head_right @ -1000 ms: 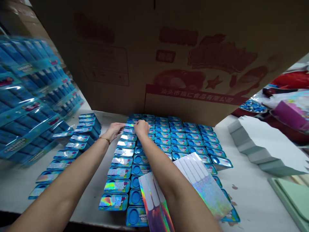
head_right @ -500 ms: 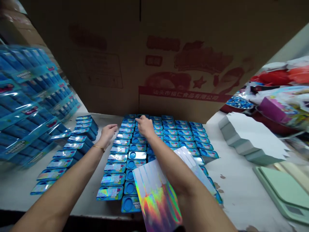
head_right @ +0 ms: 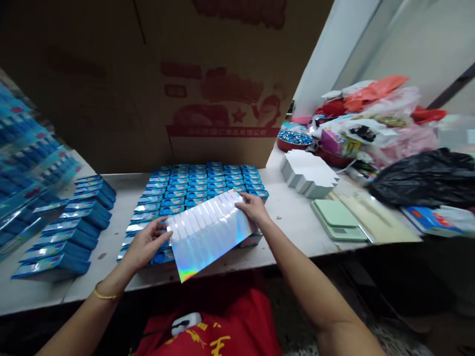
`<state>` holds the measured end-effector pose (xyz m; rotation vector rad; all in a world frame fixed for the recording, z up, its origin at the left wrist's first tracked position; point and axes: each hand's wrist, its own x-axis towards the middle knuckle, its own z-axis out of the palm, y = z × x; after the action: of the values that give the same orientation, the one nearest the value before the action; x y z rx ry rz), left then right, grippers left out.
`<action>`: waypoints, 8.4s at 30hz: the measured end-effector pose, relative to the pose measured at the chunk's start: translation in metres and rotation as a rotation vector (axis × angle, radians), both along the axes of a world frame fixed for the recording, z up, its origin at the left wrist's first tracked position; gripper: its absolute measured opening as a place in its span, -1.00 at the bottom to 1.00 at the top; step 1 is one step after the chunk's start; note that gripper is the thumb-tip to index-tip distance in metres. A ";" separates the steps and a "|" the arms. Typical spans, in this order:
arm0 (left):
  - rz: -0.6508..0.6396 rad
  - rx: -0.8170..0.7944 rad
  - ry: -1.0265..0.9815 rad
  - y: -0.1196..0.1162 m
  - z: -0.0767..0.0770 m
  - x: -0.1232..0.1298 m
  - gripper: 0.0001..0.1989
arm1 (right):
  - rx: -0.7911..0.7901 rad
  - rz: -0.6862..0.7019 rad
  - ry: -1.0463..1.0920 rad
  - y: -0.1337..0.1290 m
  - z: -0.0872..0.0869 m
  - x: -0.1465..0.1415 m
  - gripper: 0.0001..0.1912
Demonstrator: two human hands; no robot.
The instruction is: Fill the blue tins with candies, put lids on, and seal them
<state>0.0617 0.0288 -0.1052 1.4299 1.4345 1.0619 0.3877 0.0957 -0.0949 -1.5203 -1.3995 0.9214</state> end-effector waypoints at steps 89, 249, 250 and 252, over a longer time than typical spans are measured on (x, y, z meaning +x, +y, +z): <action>0.231 -0.273 -1.134 0.018 0.016 0.134 -0.90 | 0.748 0.439 -1.093 -0.030 0.030 -0.083 -0.76; 0.011 0.449 1.293 -0.036 -0.023 -0.149 -0.25 | 0.406 0.628 -0.879 0.055 -0.006 -0.340 -0.31; 0.017 0.460 1.287 -0.033 -0.020 -0.145 -0.24 | 0.354 0.518 -0.924 0.068 -0.006 -0.331 -0.28; 0.040 0.460 1.273 -0.025 -0.017 -0.139 -0.25 | 0.229 0.434 -1.004 0.091 -0.009 -0.320 -0.22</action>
<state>-0.0769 0.0039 -0.1226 2.6656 2.1108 0.4276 0.0679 0.1865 -0.1044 -1.5801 -2.5132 0.1476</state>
